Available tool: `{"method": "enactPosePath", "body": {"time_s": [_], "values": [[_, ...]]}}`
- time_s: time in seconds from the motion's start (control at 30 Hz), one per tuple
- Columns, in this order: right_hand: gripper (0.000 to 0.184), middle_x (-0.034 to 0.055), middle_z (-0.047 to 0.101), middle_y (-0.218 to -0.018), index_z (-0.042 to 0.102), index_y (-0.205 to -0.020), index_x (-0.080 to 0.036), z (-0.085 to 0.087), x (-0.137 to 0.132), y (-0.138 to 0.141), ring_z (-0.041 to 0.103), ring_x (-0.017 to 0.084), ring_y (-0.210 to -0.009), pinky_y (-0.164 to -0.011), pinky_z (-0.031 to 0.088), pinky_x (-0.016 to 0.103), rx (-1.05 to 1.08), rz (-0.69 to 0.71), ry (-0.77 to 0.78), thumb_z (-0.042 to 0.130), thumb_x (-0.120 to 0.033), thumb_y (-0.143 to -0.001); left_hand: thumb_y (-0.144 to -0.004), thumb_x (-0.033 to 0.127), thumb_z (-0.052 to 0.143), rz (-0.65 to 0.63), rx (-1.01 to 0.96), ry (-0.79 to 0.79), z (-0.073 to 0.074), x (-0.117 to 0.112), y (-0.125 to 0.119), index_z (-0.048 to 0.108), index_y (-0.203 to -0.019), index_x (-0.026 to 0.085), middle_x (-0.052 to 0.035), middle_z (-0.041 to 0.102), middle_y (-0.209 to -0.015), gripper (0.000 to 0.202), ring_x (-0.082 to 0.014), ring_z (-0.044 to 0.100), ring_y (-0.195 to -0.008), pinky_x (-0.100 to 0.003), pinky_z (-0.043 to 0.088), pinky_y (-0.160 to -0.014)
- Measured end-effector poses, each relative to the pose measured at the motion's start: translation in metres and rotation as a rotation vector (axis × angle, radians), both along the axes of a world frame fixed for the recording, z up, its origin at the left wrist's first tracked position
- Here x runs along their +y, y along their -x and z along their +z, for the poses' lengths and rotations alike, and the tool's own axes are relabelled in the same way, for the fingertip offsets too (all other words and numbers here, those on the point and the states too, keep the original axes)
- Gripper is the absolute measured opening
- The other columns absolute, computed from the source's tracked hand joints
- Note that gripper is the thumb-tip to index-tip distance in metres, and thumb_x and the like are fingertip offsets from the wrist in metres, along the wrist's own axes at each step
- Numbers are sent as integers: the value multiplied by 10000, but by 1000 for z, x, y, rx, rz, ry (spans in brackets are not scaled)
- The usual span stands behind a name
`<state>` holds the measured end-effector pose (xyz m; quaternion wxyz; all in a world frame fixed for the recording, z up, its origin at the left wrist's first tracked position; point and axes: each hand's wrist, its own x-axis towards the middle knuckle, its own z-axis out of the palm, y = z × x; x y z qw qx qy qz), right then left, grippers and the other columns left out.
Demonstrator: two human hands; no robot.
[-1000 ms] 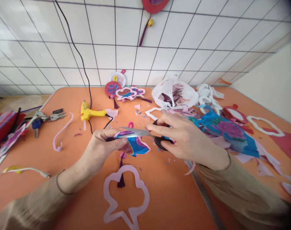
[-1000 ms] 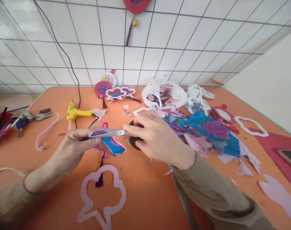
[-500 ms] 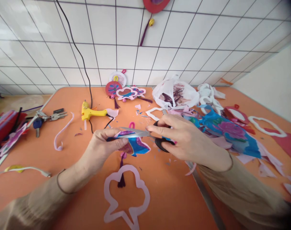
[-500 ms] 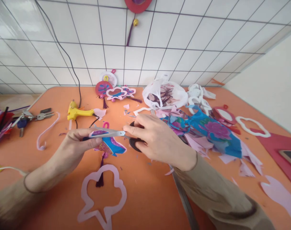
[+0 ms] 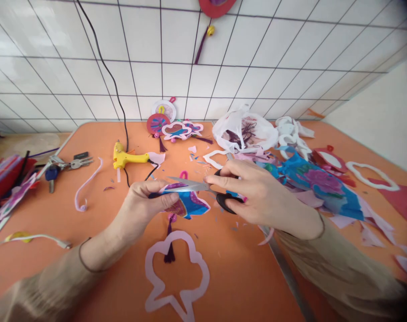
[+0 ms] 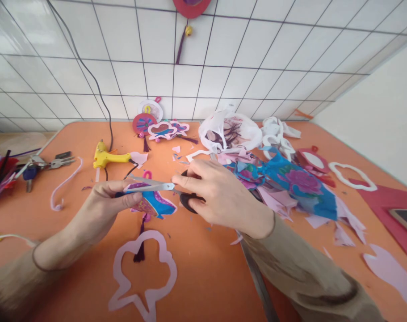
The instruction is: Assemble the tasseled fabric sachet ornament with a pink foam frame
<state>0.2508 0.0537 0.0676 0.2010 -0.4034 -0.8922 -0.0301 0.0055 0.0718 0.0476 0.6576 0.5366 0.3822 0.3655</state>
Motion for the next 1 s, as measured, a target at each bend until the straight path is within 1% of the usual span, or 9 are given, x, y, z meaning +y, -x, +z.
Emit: {"method": "enactPosePath", "body": {"time_s": [0.17,0.3,0.47,0.6,0.8,1.0], "values": [[347,81,570,-862,640,-1066,-237,0,0,0,558,228,-778,-652,450,370,-14,3,-21,493,-71,-800,-724,288,766,1,1,23,2,0,0,750,-634,154,-64,699,-634,162,-227,687,-693,-325,569,-657],[337,75,575,-856,631,-1065,-264,1,0,0,556,225,-775,-653,453,369,-24,-11,-15,479,-84,-823,-725,291,765,-12,-7,34,2,0,-1,747,-631,155,-68,723,-671,166,-208,686,-646,-320,570,-654],[314,88,573,-847,636,-1059,-223,2,0,0,550,225,-757,-636,457,370,-42,-7,-17,487,-85,-820,-720,306,771,-13,-32,59,1,0,-1,762,-680,141,-77,737,-677,170,-194,683,-591,-309,566,-629],[315,78,565,-832,636,-1050,-245,3,0,0,548,224,-746,-626,452,365,-47,-13,-25,485,-90,-820,-717,310,773,-21,-35,75,1,0,-1,767,-712,132,-93,750,-704,178,-208,692,-595,-326,572,-630],[310,82,557,-819,650,-1028,-196,2,0,0,543,217,-736,-616,439,353,-41,5,-53,489,-54,-804,-707,307,778,-8,-41,73,1,1,0,761,-700,121,-94,747,-675,187,-209,693,-571,-302,553,-596],[331,75,551,-826,651,-1028,-220,4,0,0,535,212,-747,-632,438,348,-47,-3,-38,470,-55,-805,-734,276,761,-52,-37,61,1,2,3,772,-766,119,-89,750,-668,160,-194,696,-580,-276,549,-596]]}}
